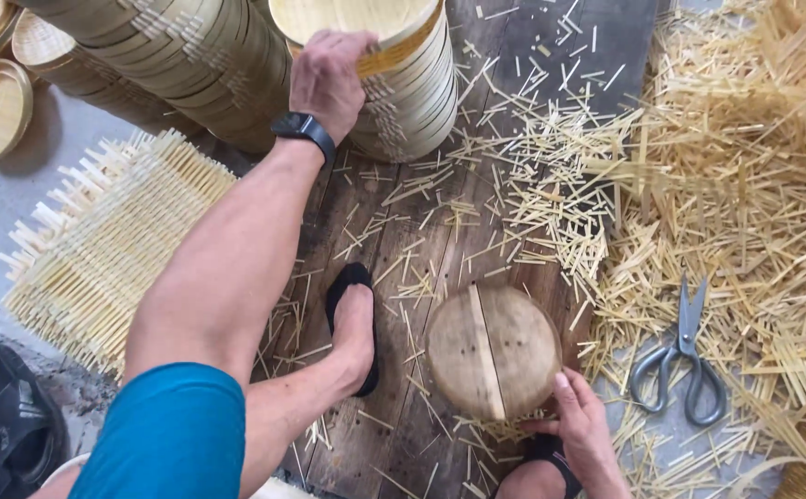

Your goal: The person sits on the floor making a round woven bamboo tray. They press a woven bamboo mat over a round wooden form, use scissors to trim the excess bamboo strips around the edge, fold the strips down, and fit a bamboo rim ring around the tray edge.

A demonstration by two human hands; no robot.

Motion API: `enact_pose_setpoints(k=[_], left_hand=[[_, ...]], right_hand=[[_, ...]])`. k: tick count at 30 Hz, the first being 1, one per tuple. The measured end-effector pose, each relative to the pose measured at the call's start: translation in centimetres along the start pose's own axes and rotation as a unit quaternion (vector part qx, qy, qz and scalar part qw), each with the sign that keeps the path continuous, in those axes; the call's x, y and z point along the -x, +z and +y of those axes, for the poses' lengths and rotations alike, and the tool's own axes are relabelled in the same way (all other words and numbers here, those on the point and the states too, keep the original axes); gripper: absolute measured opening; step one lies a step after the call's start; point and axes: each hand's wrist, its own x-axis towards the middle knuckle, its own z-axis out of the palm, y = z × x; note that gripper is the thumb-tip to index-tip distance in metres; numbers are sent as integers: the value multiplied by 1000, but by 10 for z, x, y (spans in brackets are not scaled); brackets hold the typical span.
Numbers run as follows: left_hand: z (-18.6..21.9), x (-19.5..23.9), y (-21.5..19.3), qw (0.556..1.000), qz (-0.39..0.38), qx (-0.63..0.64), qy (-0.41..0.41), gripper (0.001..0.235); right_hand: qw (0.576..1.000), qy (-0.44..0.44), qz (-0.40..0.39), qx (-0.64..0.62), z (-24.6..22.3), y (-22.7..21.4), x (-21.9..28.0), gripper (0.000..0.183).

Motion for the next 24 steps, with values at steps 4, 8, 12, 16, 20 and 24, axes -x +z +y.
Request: enact_pose_setpoints(k=[4,8,12,16,20,24], left_hand=[[-10,19,16,998,-47,21,-44,32],[-5,27,12,989,-104,60,-85,27],[-11,48,-15,998,17,-59,9,43],[-6,98,-92,956,-256,-93,-109,87],[-29,187,-163,712,-589,-288,-251,146],[-67,226,-196,715,-566,-200,-359,108]], right_hand=[[1000,7,23,0,12,-1,-5,48],[998,7,52,31,18,1,-9,40],[998,4,57,32,23,7,-10,36],[995,-64,66,-38,46,15,-17,32],[994,-52,80,-45,25,38,-1,32],[990,-75,39,-112,35,22,-16,35]])
